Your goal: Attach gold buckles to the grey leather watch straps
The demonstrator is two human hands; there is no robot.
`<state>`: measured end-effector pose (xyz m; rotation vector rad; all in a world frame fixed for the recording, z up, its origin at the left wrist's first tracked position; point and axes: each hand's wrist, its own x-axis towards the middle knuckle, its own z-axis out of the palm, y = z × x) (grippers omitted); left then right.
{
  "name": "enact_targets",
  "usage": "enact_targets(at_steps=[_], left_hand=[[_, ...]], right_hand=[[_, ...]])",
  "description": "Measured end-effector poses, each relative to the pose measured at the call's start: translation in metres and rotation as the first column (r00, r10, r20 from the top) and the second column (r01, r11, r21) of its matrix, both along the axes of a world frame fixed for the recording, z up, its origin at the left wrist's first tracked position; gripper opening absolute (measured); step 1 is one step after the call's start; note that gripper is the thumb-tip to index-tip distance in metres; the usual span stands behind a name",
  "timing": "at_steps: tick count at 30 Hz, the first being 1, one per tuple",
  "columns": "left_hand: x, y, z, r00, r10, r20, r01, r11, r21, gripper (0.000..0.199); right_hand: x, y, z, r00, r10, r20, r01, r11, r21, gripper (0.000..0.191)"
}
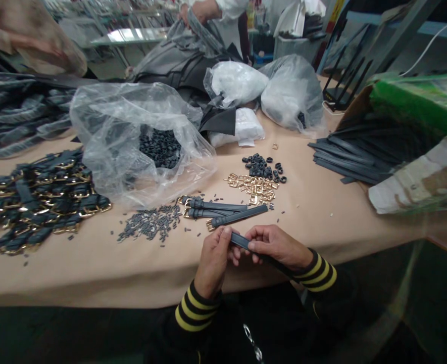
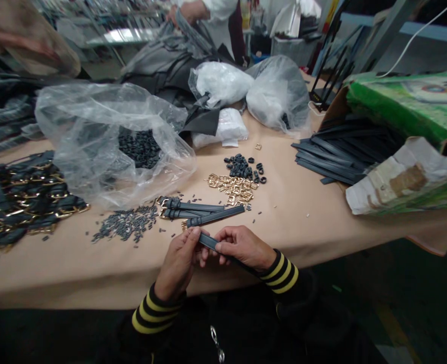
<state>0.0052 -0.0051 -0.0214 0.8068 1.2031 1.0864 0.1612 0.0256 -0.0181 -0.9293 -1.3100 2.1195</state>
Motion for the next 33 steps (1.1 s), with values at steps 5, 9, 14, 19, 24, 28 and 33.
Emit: enact_targets(at_steps=[5,9,14,19,24,28,33], left_hand=[[-0.002,0.0,0.0,0.999,0.0,-0.038,0.0,1.0,-0.006,0.031],[-0.005,0.0,0.003,0.988,-0.003,-0.157,0.001,1.0,-0.014,0.03],[-0.009,-0.001,0.008,0.999,-0.02,-0.033,0.019,1.0,-0.022,0.025],[-0.013,-0.005,0.009,0.986,-0.045,-0.162,0.059,0.995,0.083,0.019],[-0.011,-0.006,0.005,0.981,0.004,-0.192,0.019,0.993,0.119,0.017],[-0.009,-0.006,0.002,0.974,0.035,-0.222,-0.005,0.991,0.134,0.018],[-0.004,-0.009,-0.001,0.79,0.225,-0.57,0.049,0.904,0.425,0.005]], right_hand=[[0.001,0.0,-0.003,0.999,-0.029,0.016,0.029,1.0,0.003,0.026],[0.001,0.0,-0.004,0.999,-0.028,0.04,0.03,0.999,-0.032,0.026],[0.001,-0.001,-0.004,0.999,-0.01,0.036,0.011,1.0,-0.023,0.027],[0.002,0.001,-0.002,0.996,0.006,0.089,-0.011,0.998,0.055,0.026],[0.001,0.001,0.0,0.993,-0.033,0.114,0.026,0.998,0.063,0.025],[-0.001,-0.001,0.001,0.993,-0.045,0.108,0.045,0.999,0.005,0.024],[-0.005,-0.005,0.007,0.997,-0.079,0.023,0.079,0.997,0.005,0.019]])
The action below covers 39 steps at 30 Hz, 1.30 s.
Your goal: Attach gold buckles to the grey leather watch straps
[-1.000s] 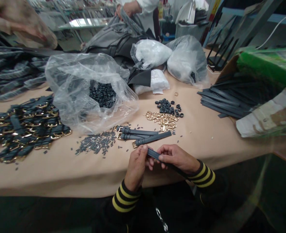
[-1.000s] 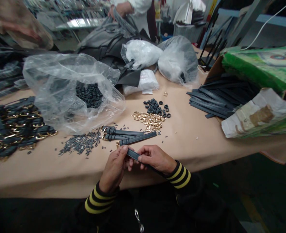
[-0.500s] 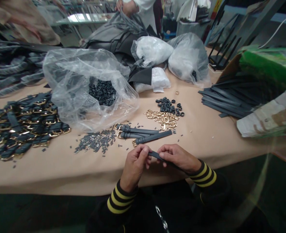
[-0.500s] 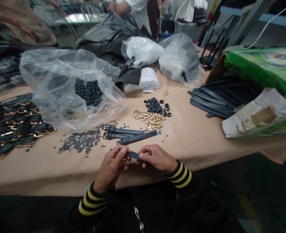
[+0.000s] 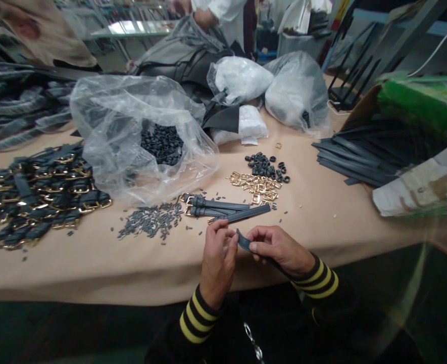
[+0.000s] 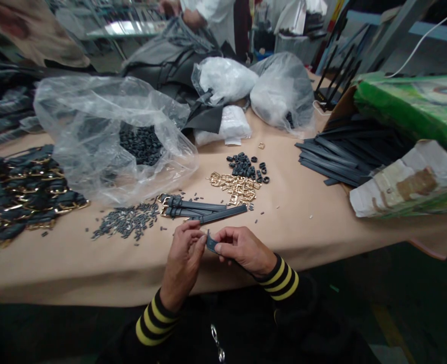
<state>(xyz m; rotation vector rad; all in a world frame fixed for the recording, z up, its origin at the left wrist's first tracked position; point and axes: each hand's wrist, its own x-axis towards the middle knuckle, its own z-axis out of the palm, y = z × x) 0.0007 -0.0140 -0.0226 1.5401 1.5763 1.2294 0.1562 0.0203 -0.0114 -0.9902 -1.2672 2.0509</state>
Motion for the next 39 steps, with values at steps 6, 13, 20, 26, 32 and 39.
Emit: enact_targets(at_steps=[6,13,20,26,32,39], left_hand=[[0.001,-0.006,0.01,0.964,-0.25,-0.093,0.251,0.968,-0.001,0.02],[-0.006,-0.005,0.014,0.947,-0.297,-0.124,0.28,0.95,-0.139,0.019],[-0.025,0.029,0.011,0.692,0.151,-0.706,0.065,0.961,0.269,0.028],[-0.021,0.096,0.03,0.639,-0.145,-0.756,0.245,0.969,0.021,0.021],[0.015,0.175,0.029,0.63,-0.274,-0.727,0.321,0.944,-0.079,0.024],[0.03,0.235,0.005,0.644,-0.315,-0.697,0.338,0.935,-0.11,0.017]], right_hand=[[0.0,0.001,0.006,0.999,-0.036,0.031,0.03,0.987,0.16,0.013],[0.001,0.0,0.009,0.991,0.092,0.096,-0.105,0.985,0.137,0.013],[0.008,0.011,-0.001,0.972,-0.084,0.219,0.048,0.985,0.165,0.01],[0.021,0.023,-0.007,0.973,-0.139,0.183,0.113,0.983,0.146,0.024],[0.03,0.031,-0.017,0.968,-0.231,0.096,0.231,0.973,0.008,0.031],[0.037,0.034,-0.027,0.972,-0.236,-0.001,0.236,0.97,-0.063,0.03]])
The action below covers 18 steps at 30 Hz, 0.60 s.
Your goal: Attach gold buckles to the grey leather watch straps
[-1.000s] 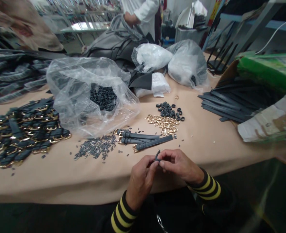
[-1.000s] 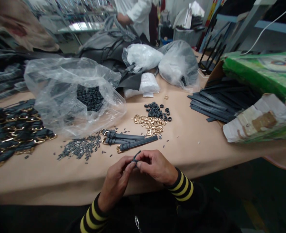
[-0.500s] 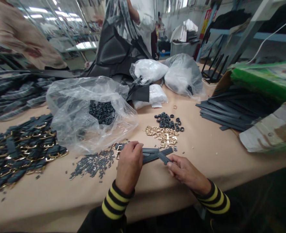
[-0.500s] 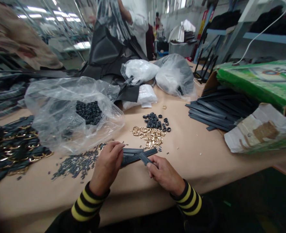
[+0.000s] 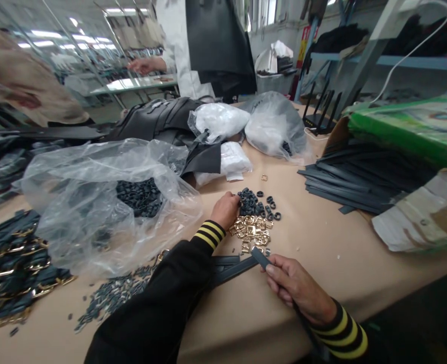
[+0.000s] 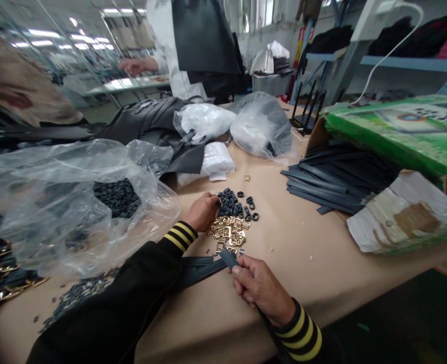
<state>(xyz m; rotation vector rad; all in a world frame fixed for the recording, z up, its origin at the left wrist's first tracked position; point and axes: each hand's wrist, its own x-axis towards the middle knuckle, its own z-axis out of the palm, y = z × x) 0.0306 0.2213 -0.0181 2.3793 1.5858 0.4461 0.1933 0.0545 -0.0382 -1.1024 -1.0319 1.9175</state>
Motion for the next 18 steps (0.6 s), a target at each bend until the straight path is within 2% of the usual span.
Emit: enact_targets(at_steps=[3,5,7,9,11,12,14,16,18], left_hand=[[-0.004,0.005,-0.001,0.998,0.009,0.056,-0.008,1.0,-0.026,0.017],[-0.009,0.0,0.008,0.994,0.024,0.109,-0.019,0.999,-0.048,0.019],[-0.015,-0.016,0.021,0.985,0.036,0.171,-0.021,0.996,-0.089,0.022],[-0.021,-0.043,0.035,0.962,0.042,0.271,0.006,0.984,-0.175,0.025],[-0.027,-0.077,0.043,0.819,0.13,0.559,0.126,0.91,-0.396,0.024],[-0.03,-0.095,0.045,0.749,0.205,0.63,0.158,0.868,-0.47,0.023],[-0.034,-0.128,0.043,0.642,0.327,0.694,0.216,0.791,-0.572,0.021],[-0.036,-0.155,0.037,0.558,0.404,0.725,0.227,0.766,-0.601,0.019],[-0.036,-0.172,0.031,0.492,0.456,0.742,0.203,0.768,-0.607,0.019]], right_hand=[[0.001,0.001,0.0,1.0,-0.001,-0.019,0.001,1.0,-0.003,0.03],[0.001,0.002,0.003,1.0,0.001,-0.009,0.0,1.0,0.025,0.03],[0.002,0.002,0.008,1.0,0.007,0.014,-0.008,0.997,0.076,0.03],[0.003,0.001,0.015,0.999,0.024,0.036,-0.028,0.992,0.125,0.029],[0.003,-0.002,0.023,0.997,0.044,0.066,-0.054,0.986,0.155,0.027],[0.003,-0.004,0.027,0.994,0.05,0.095,-0.067,0.982,0.178,0.027],[0.0,-0.008,0.034,0.981,0.048,0.186,-0.095,0.963,0.253,0.027],[-0.005,-0.013,0.039,0.957,0.027,0.289,-0.129,0.931,0.341,0.028],[-0.009,-0.017,0.044,0.931,0.021,0.364,-0.173,0.904,0.391,0.027]])
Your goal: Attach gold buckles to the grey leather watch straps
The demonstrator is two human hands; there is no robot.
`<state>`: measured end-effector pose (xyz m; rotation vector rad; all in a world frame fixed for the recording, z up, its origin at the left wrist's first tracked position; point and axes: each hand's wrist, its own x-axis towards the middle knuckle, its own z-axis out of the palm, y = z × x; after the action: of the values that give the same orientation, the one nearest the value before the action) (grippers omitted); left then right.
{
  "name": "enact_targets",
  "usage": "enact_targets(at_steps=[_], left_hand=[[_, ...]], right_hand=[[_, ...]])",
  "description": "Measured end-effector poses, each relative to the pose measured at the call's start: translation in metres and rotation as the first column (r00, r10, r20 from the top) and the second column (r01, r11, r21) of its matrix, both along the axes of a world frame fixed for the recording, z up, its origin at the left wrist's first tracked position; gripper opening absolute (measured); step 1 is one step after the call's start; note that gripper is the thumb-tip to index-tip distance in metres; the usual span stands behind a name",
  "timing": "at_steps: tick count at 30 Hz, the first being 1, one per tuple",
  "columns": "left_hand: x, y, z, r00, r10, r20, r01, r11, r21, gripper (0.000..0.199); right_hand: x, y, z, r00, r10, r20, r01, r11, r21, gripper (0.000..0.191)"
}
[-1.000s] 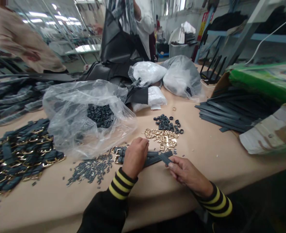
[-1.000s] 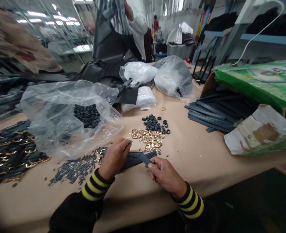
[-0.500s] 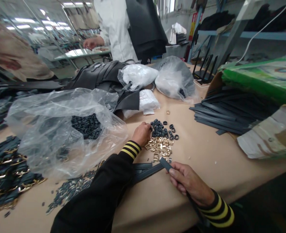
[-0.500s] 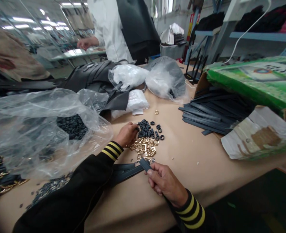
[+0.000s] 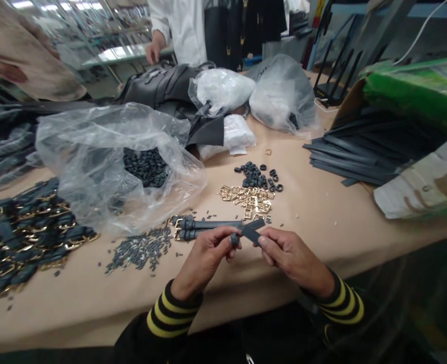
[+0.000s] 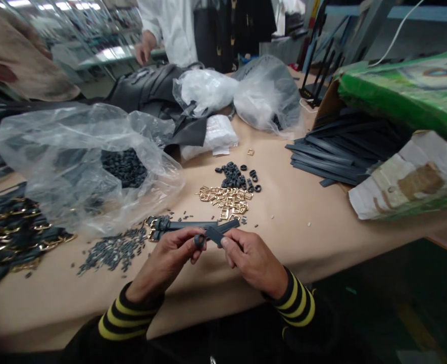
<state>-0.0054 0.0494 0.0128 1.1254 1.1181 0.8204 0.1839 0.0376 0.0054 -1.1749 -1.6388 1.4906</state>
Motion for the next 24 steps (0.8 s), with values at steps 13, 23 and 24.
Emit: enact_targets(at_steps=[13,23,24], left_hand=[[0.015,-0.049,-0.008,0.941,0.24,-0.238,-0.181,0.953,0.244,0.012],[0.036,-0.057,-0.02,0.937,0.343,0.066,-0.347,0.936,0.063,0.023],[0.036,-0.056,-0.023,0.927,0.348,0.139,-0.354,0.935,0.02,0.022]], right_hand=[[-0.003,-0.014,0.015,0.918,0.146,0.37,-0.212,0.967,0.143,0.025],[-0.022,-0.031,0.003,0.991,0.043,0.129,-0.058,0.991,0.118,0.032],[-0.023,-0.031,0.0,0.991,0.025,0.132,-0.043,0.991,0.13,0.032]])
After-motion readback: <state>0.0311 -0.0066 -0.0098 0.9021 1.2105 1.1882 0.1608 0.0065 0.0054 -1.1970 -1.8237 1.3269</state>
